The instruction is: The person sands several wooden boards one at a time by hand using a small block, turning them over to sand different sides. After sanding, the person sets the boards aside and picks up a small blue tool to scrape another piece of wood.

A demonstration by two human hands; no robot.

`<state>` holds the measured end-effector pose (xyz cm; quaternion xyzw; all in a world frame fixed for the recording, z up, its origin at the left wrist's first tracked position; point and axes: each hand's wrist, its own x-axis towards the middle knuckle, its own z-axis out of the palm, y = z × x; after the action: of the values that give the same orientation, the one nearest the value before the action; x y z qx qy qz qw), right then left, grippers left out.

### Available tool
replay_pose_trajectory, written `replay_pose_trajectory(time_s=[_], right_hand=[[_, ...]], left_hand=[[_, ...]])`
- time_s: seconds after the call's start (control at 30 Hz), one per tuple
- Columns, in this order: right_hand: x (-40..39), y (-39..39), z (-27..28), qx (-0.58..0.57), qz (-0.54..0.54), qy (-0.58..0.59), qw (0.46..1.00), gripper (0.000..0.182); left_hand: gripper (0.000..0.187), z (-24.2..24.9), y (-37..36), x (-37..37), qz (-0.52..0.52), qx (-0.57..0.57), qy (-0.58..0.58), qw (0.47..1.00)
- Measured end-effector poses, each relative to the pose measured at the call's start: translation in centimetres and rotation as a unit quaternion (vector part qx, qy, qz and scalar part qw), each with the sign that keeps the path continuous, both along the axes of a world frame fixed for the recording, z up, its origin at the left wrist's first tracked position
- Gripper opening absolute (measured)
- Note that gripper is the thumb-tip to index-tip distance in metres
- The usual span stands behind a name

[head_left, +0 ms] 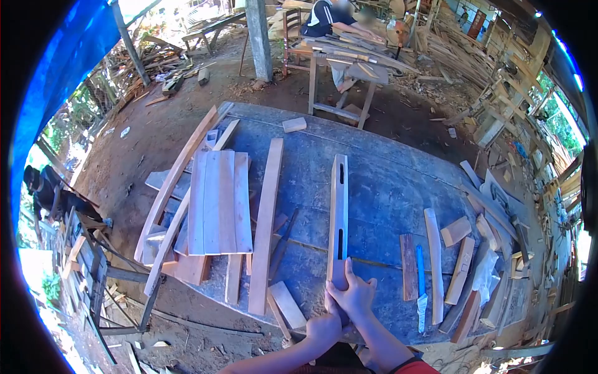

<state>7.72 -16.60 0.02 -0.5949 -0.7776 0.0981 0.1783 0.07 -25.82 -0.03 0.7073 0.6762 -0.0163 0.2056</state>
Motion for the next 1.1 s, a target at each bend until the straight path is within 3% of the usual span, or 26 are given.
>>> replay_pose_trajectory(time_s=[0.1, 0.2, 0.27, 0.37, 0.5, 0.63, 0.73, 0.87, 0.97, 1.03, 1.1], right_hand=[[-0.7, 5.7, 0.1, 0.008, -0.011, 0.016, 1.000, 0.075], [-1.8, 14.0, -0.1, -0.012, -0.027, 0.023, 0.999, 0.075], [-2.7, 20.7, 0.8, -0.064, -0.041, 0.007, 0.997, 0.074], [-4.5, 32.1, 0.2, -0.040, -0.031, -0.016, 0.999, 0.077], [-7.3, 41.6, 2.4, -0.085, -0.047, -0.044, 0.994, 0.079], [-7.3, 39.3, 5.2, -0.050, -0.040, -0.017, 0.998, 0.077], [-5.7, 31.4, 6.1, -0.031, -0.032, 0.003, 0.999, 0.077], [-2.6, 17.0, 3.8, -0.018, 0.015, 0.008, 1.000, 0.077], [-0.8, 7.1, 1.1, 0.071, 0.033, 0.021, 0.997, 0.076], [-0.1, 2.3, -0.4, 0.124, 0.045, 0.024, 0.991, 0.076], [0.4, -1.7, 0.1, -0.027, 0.002, -0.011, 1.000, 0.080]], left_hand=[[0.108, -1.7, 5.5, -0.6, 0.021, 0.007, -0.064, 0.998], [0.117, 1.4, 14.2, -1.6, 0.020, 0.034, 0.014, 0.999], [0.119, 1.3, 21.1, -2.5, 0.042, 0.018, -0.028, 0.999], [0.119, 3.1, 32.7, -3.8, 0.070, -0.046, 0.004, 0.996], [0.116, 3.7, 42.5, -6.3, 0.079, -0.006, 0.008, 0.997], [0.115, 6.6, 39.9, -6.4, 0.078, 0.041, 0.066, 0.994], [0.118, 6.9, 31.1, -5.4, 0.058, 0.072, 0.043, 0.995], [0.118, 2.6, 16.4, -2.3, 0.055, 0.096, 0.010, 0.994], [0.115, 0.7, 6.3, -0.6, 0.034, 0.160, 0.038, 0.986], [0.104, -0.4, 1.1, -0.6, 0.006, 0.102, 0.011, 0.995], [0.106, -0.4, -1.4, -1.0, -0.011, 0.105, 0.007, 0.994]])
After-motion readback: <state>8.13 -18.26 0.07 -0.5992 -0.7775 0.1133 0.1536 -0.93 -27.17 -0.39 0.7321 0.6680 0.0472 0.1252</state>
